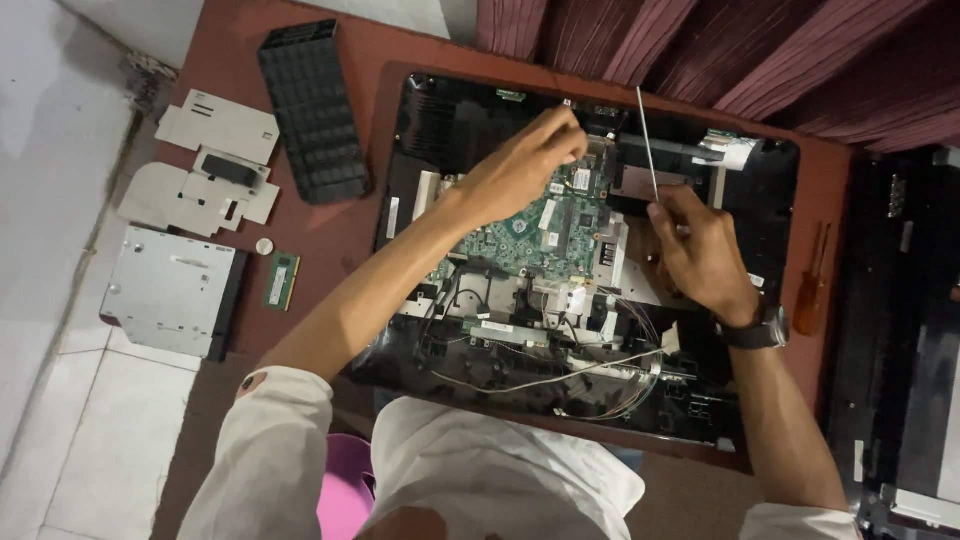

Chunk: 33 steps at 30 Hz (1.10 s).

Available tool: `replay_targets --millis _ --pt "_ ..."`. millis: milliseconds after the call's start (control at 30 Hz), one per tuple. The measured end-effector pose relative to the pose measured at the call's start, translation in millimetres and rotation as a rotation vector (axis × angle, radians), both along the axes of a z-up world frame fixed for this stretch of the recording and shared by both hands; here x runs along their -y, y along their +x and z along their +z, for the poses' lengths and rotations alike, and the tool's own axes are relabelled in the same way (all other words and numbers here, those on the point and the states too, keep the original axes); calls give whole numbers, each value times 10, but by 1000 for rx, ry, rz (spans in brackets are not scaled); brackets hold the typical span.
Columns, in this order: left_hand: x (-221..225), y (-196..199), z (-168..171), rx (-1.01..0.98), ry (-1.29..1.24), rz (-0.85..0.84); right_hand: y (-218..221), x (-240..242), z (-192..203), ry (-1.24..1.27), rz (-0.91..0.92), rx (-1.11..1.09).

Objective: Connecting internal ribbon cables and fastening screws on a computer motherboard during a repair.

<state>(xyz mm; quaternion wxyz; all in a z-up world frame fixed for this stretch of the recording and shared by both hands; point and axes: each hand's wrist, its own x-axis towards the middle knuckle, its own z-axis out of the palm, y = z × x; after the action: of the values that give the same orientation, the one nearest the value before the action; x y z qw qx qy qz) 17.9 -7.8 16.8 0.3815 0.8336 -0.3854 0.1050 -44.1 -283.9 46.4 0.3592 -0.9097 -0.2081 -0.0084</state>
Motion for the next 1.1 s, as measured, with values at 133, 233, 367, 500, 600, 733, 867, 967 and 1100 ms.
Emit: replay_targets --millis 133,233,367,500,600,733,867,967,1100 --pt "-52 -99 247 57 19 28 12 19 -16 44 22 45" --pt "-75 -147 345 -41 -78 -65 19 -1 19 91 18 55" --pt "-29 11 -80 206 60 -10 -27 10 214 142 62 31" --pt "-11 32 -121 67 201 -31 -11 201 462 22 116 88" --pt "-24 49 -115 12 101 -108 40 460 575 132 293 90" --pt "-23 36 -103 -12 109 -82 -127 458 1042 -116 206 413" --pt "-16 43 -122 -129 45 -54 -115 541 989 121 58 561" --pt "-44 11 -38 -269 16 -39 -68 544 949 65 -17 750" --pt "-57 25 -17 -484 -12 -22 66 570 766 429 78 681"
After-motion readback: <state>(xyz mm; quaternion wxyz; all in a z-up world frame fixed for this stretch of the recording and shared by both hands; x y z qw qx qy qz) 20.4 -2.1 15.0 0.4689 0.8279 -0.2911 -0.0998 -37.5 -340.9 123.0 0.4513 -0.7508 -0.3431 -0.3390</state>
